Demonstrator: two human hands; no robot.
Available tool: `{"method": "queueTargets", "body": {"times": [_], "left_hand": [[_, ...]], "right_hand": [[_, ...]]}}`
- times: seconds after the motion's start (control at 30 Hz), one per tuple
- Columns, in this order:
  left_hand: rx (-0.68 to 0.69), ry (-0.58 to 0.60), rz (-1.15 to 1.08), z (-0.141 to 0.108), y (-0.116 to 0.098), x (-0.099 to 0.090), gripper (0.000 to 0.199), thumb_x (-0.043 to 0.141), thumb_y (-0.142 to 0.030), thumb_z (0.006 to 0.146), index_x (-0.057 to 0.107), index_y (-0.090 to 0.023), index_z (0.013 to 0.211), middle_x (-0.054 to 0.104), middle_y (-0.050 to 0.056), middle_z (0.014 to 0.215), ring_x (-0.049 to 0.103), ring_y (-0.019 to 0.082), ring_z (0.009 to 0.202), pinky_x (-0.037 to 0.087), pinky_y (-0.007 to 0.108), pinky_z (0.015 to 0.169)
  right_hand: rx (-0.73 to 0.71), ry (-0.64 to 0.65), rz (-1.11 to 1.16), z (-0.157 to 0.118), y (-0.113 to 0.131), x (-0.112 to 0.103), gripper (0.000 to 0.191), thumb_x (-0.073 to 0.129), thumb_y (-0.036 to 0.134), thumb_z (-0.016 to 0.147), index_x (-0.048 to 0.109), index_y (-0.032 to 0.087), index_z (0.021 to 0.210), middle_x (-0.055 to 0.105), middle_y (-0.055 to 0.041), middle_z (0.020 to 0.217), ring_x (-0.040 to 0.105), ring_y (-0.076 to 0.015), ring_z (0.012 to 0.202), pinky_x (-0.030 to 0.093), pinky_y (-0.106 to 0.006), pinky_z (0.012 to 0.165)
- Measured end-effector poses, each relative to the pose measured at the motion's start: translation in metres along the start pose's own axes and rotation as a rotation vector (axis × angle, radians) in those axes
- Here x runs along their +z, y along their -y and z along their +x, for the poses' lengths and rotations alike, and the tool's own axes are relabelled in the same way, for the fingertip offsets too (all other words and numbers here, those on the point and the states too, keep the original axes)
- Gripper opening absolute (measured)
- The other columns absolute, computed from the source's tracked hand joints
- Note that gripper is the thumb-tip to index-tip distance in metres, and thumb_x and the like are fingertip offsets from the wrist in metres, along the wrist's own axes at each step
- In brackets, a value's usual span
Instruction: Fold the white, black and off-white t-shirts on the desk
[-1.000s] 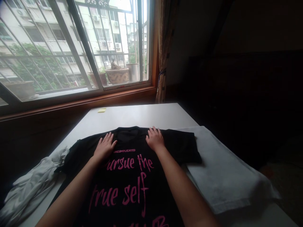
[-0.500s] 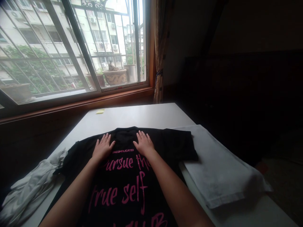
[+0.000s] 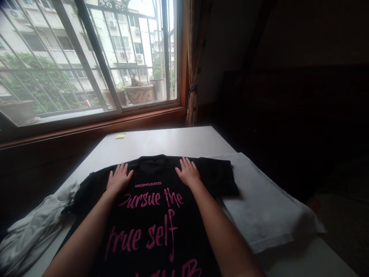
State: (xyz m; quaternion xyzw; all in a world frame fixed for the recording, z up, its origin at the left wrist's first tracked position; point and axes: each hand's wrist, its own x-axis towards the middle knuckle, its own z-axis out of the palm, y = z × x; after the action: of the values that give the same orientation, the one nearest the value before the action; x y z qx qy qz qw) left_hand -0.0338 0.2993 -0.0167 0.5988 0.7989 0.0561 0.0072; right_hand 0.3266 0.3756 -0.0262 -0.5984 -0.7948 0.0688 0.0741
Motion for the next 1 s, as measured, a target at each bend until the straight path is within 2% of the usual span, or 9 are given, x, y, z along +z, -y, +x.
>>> {"method": "queueTargets", "body": {"times": [0.13,0.23,0.33,0.4,0.47,0.7,1.0], "left_hand": [[-0.011,-0.011,-0.001,-0.002,0.002,-0.002,0.073,0.018,-0.06,0.104,0.03,-0.019,0.163,0.018,0.01,0.173,0.015,0.031,0.16,0.017,0.058,0.127],[0.008,-0.037,0.0,-0.007,0.001,-0.004,0.069,0.021,-0.058,0.105,0.027,-0.023,0.165,0.016,0.006,0.174,0.01,0.033,0.16,0.017,0.063,0.126],[0.18,-0.06,0.036,-0.012,0.0,-0.004,0.064,0.023,-0.055,0.106,0.029,-0.028,0.164,0.015,-0.001,0.174,0.001,0.031,0.161,0.012,0.067,0.125],[0.318,-0.024,0.061,-0.014,0.0,-0.005,0.062,0.023,-0.054,0.107,0.031,-0.027,0.163,0.019,-0.001,0.172,0.004,0.027,0.161,0.009,0.063,0.127],[0.375,0.03,0.063,-0.015,0.001,-0.004,0.064,0.023,-0.056,0.107,0.029,-0.026,0.163,0.021,-0.001,0.172,0.01,0.025,0.161,0.01,0.06,0.128],[0.34,0.065,0.061,-0.015,-0.001,-0.005,0.068,0.025,-0.061,0.106,0.022,-0.026,0.165,0.015,0.0,0.172,0.011,0.026,0.161,0.011,0.059,0.128],[0.205,0.037,0.096,-0.029,-0.003,-0.003,0.068,0.023,-0.055,0.108,0.024,-0.018,0.164,0.015,0.005,0.172,0.011,0.025,0.161,0.014,0.056,0.128]], "right_hand": [[-0.005,-0.005,0.002,0.0,0.001,0.0,0.074,0.025,0.06,0.105,0.031,0.014,0.164,0.02,-0.0085,0.173,0.015,-0.022,0.16,0.01,-0.042,0.129],[-0.004,-0.01,0.001,0.0,0.001,0.0,0.074,0.025,0.06,0.105,0.031,0.015,0.164,0.02,-0.0082,0.173,0.015,-0.0217,0.16,0.01,-0.041,0.129],[-0.004,-0.011,-0.003,0.0,0.001,0.001,0.074,0.025,0.059,0.105,0.031,0.014,0.164,0.02,-0.0086,0.173,0.015,-0.0219,0.16,0.01,-0.041,0.129],[-0.008,-0.008,-0.004,0.0,0.001,0.001,0.075,0.025,0.059,0.105,0.03,0.014,0.164,0.019,-0.0086,0.173,0.015,-0.0221,0.16,0.01,-0.042,0.129],[-0.011,-0.008,-0.006,0.0,0.001,0.002,0.074,0.025,0.059,0.105,0.03,0.013,0.164,0.019,-0.0085,0.173,0.015,-0.022,0.16,0.01,-0.042,0.129],[-0.008,-0.023,-0.005,0.0,0.001,0.003,0.073,0.026,0.058,0.106,0.032,0.013,0.163,0.02,-0.008,0.173,0.015,-0.0216,0.16,0.009,-0.041,0.129],[-0.019,-0.028,0.013,0.001,0.0,0.004,0.072,0.03,0.056,0.106,0.032,0.013,0.163,0.021,-0.0102,0.172,0.016,-0.0235,0.159,0.011,-0.043,0.129]]}}
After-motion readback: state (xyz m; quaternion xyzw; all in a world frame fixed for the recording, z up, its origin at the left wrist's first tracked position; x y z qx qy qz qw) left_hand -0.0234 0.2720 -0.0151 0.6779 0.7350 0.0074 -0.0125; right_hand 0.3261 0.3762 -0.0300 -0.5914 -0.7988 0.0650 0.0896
